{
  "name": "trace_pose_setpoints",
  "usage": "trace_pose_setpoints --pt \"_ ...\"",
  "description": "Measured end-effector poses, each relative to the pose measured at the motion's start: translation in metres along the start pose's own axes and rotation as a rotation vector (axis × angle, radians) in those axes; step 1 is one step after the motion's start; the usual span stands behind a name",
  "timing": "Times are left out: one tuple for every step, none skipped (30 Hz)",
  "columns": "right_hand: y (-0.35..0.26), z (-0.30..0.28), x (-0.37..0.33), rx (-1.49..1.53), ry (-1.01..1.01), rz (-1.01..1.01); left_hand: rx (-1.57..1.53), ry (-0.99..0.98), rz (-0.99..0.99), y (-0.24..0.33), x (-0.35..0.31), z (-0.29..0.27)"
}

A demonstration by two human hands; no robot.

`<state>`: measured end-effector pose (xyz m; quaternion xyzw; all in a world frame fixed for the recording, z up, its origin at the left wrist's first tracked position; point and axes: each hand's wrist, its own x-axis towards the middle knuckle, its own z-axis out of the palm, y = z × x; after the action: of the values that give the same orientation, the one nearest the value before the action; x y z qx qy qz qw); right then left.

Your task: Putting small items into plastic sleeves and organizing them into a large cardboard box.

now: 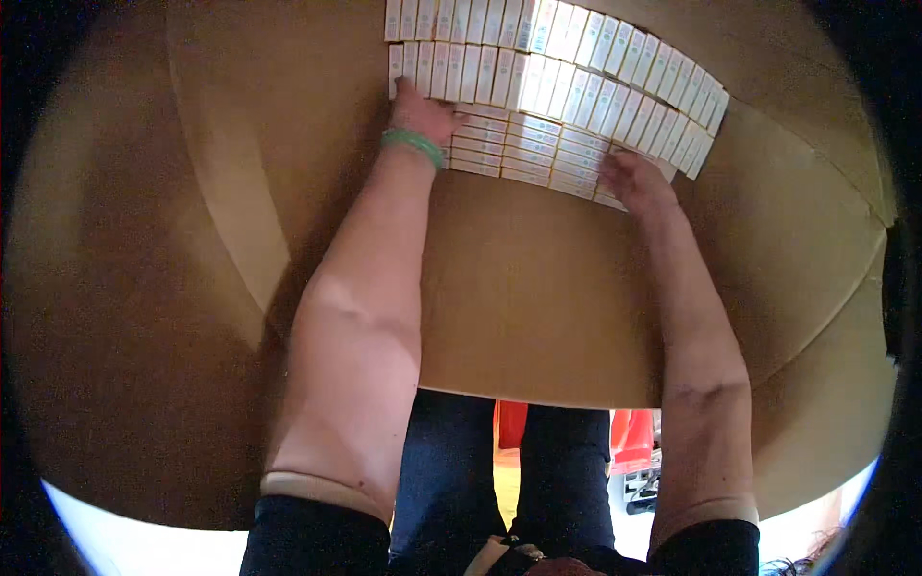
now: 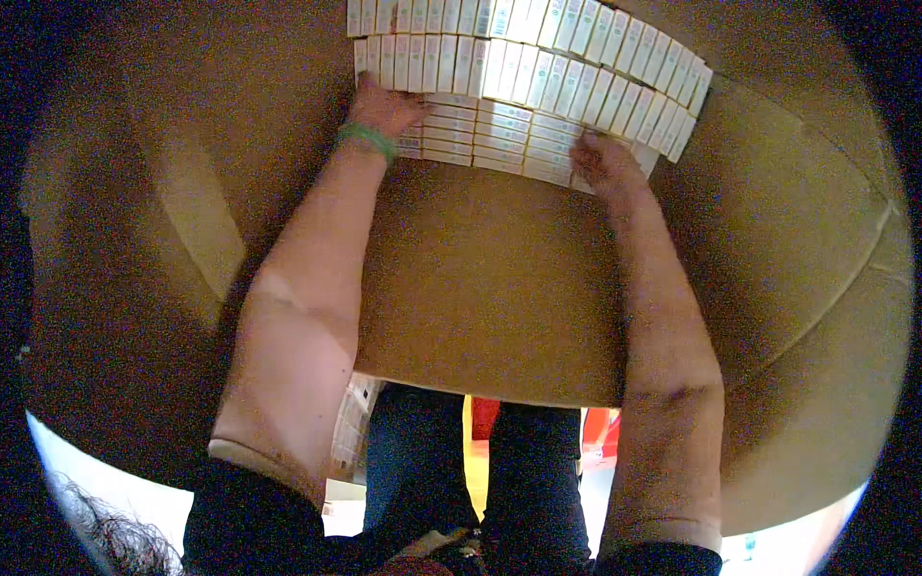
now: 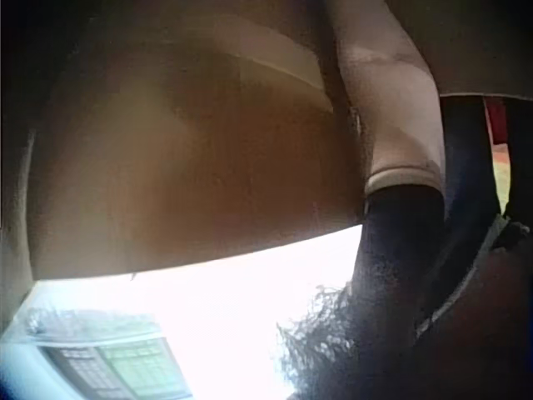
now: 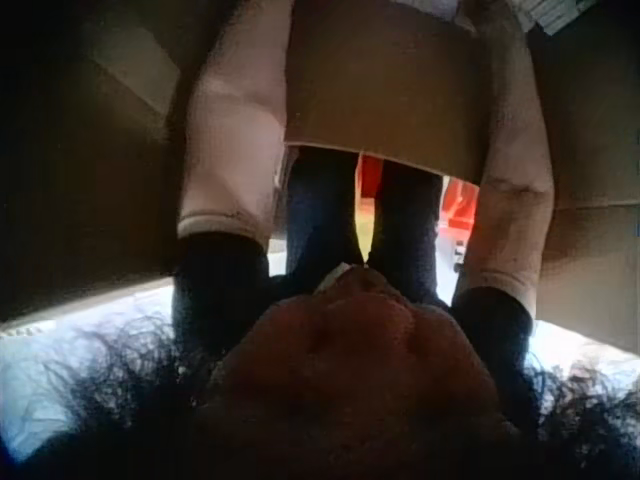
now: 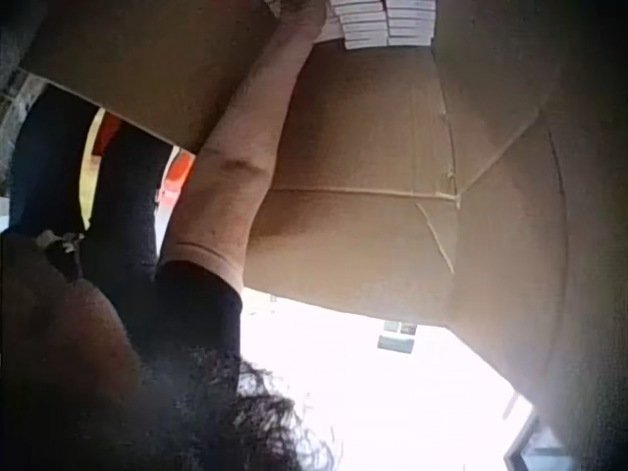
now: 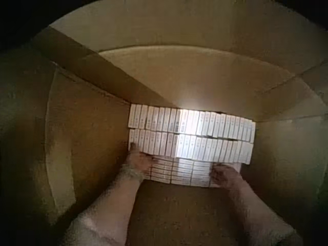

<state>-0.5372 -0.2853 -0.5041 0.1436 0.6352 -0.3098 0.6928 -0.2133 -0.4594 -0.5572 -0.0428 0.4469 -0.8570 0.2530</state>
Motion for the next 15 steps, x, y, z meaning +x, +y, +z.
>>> trace_pose_setpoints --pt "-0.008 -0.04 -0.018 0.093 0.037 0.064 0.424 0.548 0.326 -0.049 0.042 -0.025" --pt "-0.015 -0.067 -0.041 0.063 0.123 0.049 0.897 1.108 0.625 -0.103 0.075 -0.025" --pt "-0.015 -0.036 -0.05 0.049 0.073 0.014 0.924 1.1 0.649 -0.098 0.065 -0.008" --pt "-0.017 -0.005 -0.062 0.035 0.024 -0.022 0.966 1.201 0.735 -0.094 0.053 0.009" --pt "-0.017 0.025 -0.076 0.037 -0.01 -0.032 1.0 1.304 0.827 -0.09 0.04 0.027" --pt "-0.013 0.031 -0.094 0.014 0.038 -0.02 0.99 1.285 0.822 -0.111 0.045 0.03" --pt "-0.01 0.037 -0.113 -0.009 0.084 -0.009 0.907 1.307 0.772 -0.135 0.048 0.031" --pt "-0.009 0.044 -0.136 -0.021 0.089 -0.024 0.829 1.326 0.722 -0.155 0.051 0.042" --pt "-0.007 0.059 -0.156 -0.127 0.062 -0.044 1.466 1.135 0.425 -0.164 0.034 0.055" --pt "-0.003 0.073 -0.177 -0.233 0.033 -0.064 1.472 1.128 0.455 -0.17 0.029 0.066" --pt "0.002 0.048 -0.199 -0.257 0.095 -0.07 1.294 1.096 0.566 -0.232 0.061 0.069" --pt "0.007 0.034 -0.222 -0.338 0.137 -0.146 1.131 1.074 0.689 -0.287 0.074 0.08" --pt "0.014 0.04 -0.238 -0.413 0.13 -0.225 1.415 1.003 0.74 -0.318 0.064 0.092" --pt "0.029 0.04 -0.246 -0.426 0.116 -0.242 1.694 0.916 0.79 -0.345 0.047 0.098" --pt "0.043 0.028 -0.256 -0.584 0.178 -0.391 1.981 0.881 0.742 -0.379 0.033 0.108"
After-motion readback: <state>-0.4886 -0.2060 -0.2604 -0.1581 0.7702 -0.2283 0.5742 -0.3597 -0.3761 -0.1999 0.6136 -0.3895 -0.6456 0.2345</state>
